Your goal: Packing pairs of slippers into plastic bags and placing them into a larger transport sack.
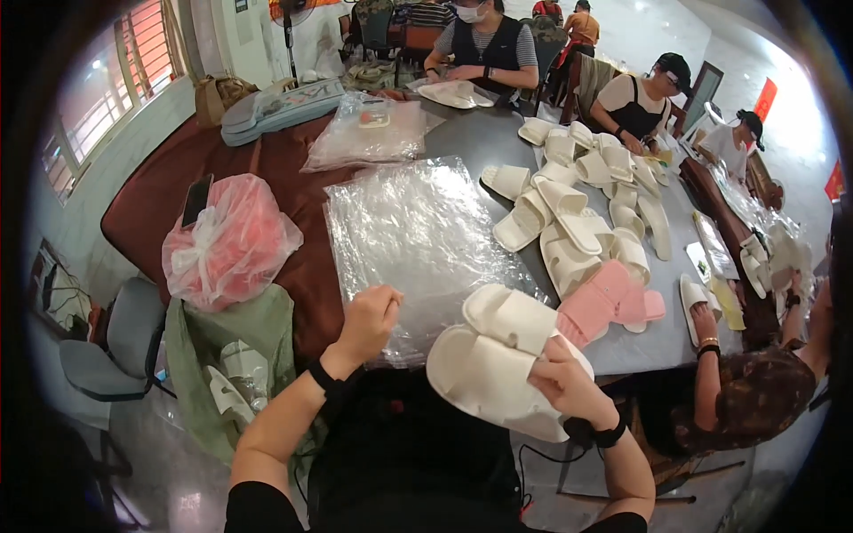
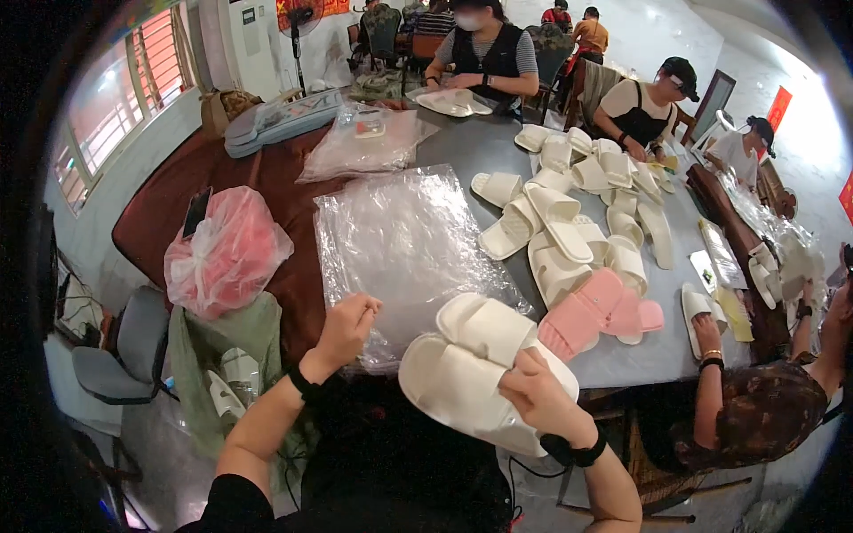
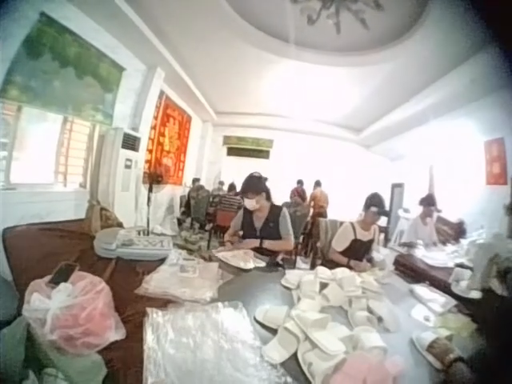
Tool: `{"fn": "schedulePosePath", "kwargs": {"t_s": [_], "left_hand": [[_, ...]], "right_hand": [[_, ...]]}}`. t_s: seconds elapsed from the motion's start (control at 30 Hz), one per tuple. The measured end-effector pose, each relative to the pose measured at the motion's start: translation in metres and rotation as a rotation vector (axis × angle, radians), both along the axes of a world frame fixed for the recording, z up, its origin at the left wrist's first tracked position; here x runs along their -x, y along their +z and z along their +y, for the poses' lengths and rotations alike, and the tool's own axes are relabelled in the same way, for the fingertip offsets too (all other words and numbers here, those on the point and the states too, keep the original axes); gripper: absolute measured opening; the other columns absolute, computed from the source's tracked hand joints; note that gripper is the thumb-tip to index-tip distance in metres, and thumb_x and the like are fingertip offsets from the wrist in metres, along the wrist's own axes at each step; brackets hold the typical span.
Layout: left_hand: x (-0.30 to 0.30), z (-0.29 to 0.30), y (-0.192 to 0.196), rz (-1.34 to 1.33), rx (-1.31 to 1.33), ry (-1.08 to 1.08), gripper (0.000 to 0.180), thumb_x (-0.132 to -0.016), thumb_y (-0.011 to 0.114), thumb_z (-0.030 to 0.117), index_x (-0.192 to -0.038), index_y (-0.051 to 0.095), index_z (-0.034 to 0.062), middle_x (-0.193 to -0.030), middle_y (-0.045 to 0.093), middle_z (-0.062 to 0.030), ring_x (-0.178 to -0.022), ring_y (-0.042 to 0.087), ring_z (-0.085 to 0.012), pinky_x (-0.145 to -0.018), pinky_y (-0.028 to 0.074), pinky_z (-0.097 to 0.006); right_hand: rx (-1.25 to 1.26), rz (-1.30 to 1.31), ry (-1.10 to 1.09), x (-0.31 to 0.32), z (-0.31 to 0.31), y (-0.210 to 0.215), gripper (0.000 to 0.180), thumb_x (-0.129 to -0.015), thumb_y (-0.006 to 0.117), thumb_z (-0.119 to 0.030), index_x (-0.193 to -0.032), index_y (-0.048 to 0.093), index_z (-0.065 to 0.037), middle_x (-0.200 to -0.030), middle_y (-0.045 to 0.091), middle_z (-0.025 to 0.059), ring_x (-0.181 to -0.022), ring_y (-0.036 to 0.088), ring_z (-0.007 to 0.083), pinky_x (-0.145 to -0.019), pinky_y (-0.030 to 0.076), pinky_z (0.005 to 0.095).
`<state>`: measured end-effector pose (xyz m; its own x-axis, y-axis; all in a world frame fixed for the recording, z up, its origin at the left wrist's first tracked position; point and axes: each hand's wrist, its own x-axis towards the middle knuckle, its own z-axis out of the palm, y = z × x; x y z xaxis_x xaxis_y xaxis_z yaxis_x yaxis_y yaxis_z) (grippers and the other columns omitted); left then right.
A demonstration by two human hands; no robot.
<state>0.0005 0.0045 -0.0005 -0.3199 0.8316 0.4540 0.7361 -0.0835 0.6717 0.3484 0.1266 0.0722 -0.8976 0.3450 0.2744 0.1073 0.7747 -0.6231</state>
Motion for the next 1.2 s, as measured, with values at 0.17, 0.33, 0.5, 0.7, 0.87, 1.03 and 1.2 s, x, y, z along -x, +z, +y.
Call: {"fn": "schedulePosePath", "kwargs": {"t_s": [0.17, 0.33, 0.5, 0.7, 0.87, 1.03, 1.2], "left_hand": [[-0.028, 0.006, 0.012, 0.331, 0.038, 0.065, 0.023, -0.087, 0.063, 0.004, -0.109, 0.062, 0.0004, -0.098, 0.068, -0.0167, -0.094, 0.064, -0.036, -0.085, 0.047, -0.046], [-0.02, 0.007, -0.011, 0.322, -0.02, -0.04, 0.041, -0.087, 0.054, -0.002, -0.127, 0.057, -0.0052, -0.116, 0.067, -0.026, -0.114, 0.062, -0.041, -0.099, 0.046, -0.047], [-0.019, 0.009, -0.018, 0.273, 0.01, -0.048, 0.047, -0.087, 0.049, -0.005, -0.133, 0.053, -0.0103, -0.125, 0.063, -0.0318, -0.124, 0.058, -0.0429, -0.104, 0.047, -0.048], [-0.022, 0.014, -0.019, 0.259, 0.153, -0.111, 0.039, -0.089, 0.056, 0.002, -0.127, 0.06, -0.0069, -0.12, 0.066, -0.0266, -0.118, 0.06, -0.0438, -0.1, 0.05, -0.047], [-0.03, 0.015, -0.016, 0.371, 0.101, -0.105, 0.034, -0.088, 0.068, 0.018, -0.117, 0.069, -0.0001, -0.12, 0.069, -0.0166, -0.111, 0.06, -0.0356, -0.099, 0.05, -0.044], [-0.019, 0.026, -0.023, 0.221, -0.009, -0.089, 0.022, -0.095, 0.063, 0.02, -0.102, 0.074, 0.0029, -0.103, 0.073, -0.0114, -0.099, 0.064, -0.0331, -0.086, 0.053, -0.043], [-0.034, 0.01, 0.005, 0.139, 0.047, 0.002, 0.024, -0.097, 0.062, 0.019, -0.114, 0.071, 0.0035, -0.107, 0.073, -0.0132, -0.097, 0.065, -0.0347, -0.087, 0.053, -0.042]], "right_hand": [[-0.015, -0.075, 0.073, 0.018, -0.014, -0.011, 0.011, -0.083, 0.07, 0.0, -0.093, 0.066, -0.002, -0.098, 0.053, 0.013, -0.101, 0.051, 0.0358, -0.09, 0.044, 0.0432], [-0.079, -0.081, -0.057, 0.021, -0.026, -0.005, 0.01, -0.08, 0.07, 0.002, -0.089, 0.065, -0.001, -0.094, 0.051, 0.0142, -0.098, 0.051, 0.0355, -0.085, 0.045, 0.0446], [-0.322, -0.027, -0.325, 0.003, -0.027, 0.034, 0.014, -0.074, 0.067, 0.005, -0.086, 0.066, -0.001, -0.094, 0.052, 0.0162, -0.097, 0.052, 0.039, -0.084, 0.046, 0.0469], [-0.265, -0.001, -0.574, -0.024, -0.021, 0.062, 0.034, -0.079, 0.062, 0.007, -0.111, 0.069, 0.004, -0.127, 0.058, 0.0248, -0.121, 0.051, 0.0462, -0.103, 0.042, 0.0452], [-0.043, 0.143, -0.339, -0.015, -0.039, 0.062, 0.033, -0.086, 0.064, 0.002, -0.119, 0.069, 0.003, -0.14, 0.054, 0.0237, -0.133, 0.048, 0.0414, -0.111, 0.037, 0.0422], [-0.023, -0.045, -0.093, 0.021, -0.04, 0.018, 0.015, -0.084, 0.072, -0.004, -0.099, 0.071, -0.002, -0.098, 0.054, 0.0137, -0.098, 0.051, 0.0357, -0.085, 0.044, 0.0436], [-0.054, -0.092, -0.111, 0.023, -0.029, -0.014, 0.011, -0.085, 0.07, -0.003, -0.095, 0.068, -0.002, -0.101, 0.052, 0.015, -0.099, 0.049, 0.0373, -0.087, 0.042, 0.0433]]}}
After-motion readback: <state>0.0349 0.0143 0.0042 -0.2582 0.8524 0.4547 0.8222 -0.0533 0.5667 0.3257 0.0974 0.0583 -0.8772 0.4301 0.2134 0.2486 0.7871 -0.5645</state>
